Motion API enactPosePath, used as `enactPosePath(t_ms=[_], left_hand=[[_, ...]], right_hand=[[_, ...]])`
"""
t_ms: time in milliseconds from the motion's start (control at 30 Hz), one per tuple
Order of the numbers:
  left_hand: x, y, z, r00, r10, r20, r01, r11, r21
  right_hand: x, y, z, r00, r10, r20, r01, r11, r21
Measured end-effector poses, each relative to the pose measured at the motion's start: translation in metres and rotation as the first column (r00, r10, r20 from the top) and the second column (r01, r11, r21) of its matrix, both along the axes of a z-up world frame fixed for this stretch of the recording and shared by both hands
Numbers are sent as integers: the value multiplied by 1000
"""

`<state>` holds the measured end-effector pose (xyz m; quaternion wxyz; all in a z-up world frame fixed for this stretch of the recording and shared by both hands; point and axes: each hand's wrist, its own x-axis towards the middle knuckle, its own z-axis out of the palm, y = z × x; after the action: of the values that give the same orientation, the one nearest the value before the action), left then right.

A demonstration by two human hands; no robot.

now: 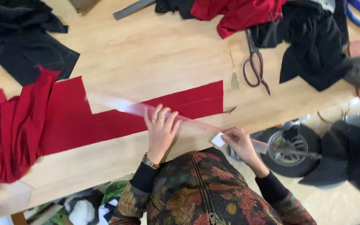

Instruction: Cutting a strip of red fabric with scissors and then using a ruler and marking tool to measure and mark sections.

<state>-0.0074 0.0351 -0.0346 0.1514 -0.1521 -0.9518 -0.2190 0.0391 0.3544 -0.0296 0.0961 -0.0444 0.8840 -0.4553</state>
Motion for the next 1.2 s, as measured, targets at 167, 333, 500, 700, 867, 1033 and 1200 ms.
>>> enactPosePath(t_ms=[167,333,500,700,867,1033,1200], left_hand=[[-9,0,12,965,239,110,-263,854,449],[-10,4,24,964,72,258,-267,248,931],[2,-19,22,941,97,325,-332,71,940],[39,-36,25,880,18,474,-475,42,879],[61,-10,30,787,-210,581,-484,374,791],[60,-8,35,747,-274,605,-498,372,784],[59,13,19,660,-410,630,-566,279,775]], right_hand=[[72,17,-1,932,-329,156,343,937,-72],[112,44,11,903,-407,141,413,910,-18],[119,87,-5,920,-321,226,309,947,86],[68,65,17,933,-161,322,108,978,178],[35,32,17,930,26,368,-73,991,116],[21,30,26,943,55,329,-73,996,44],[27,57,13,956,83,282,-108,992,71]])
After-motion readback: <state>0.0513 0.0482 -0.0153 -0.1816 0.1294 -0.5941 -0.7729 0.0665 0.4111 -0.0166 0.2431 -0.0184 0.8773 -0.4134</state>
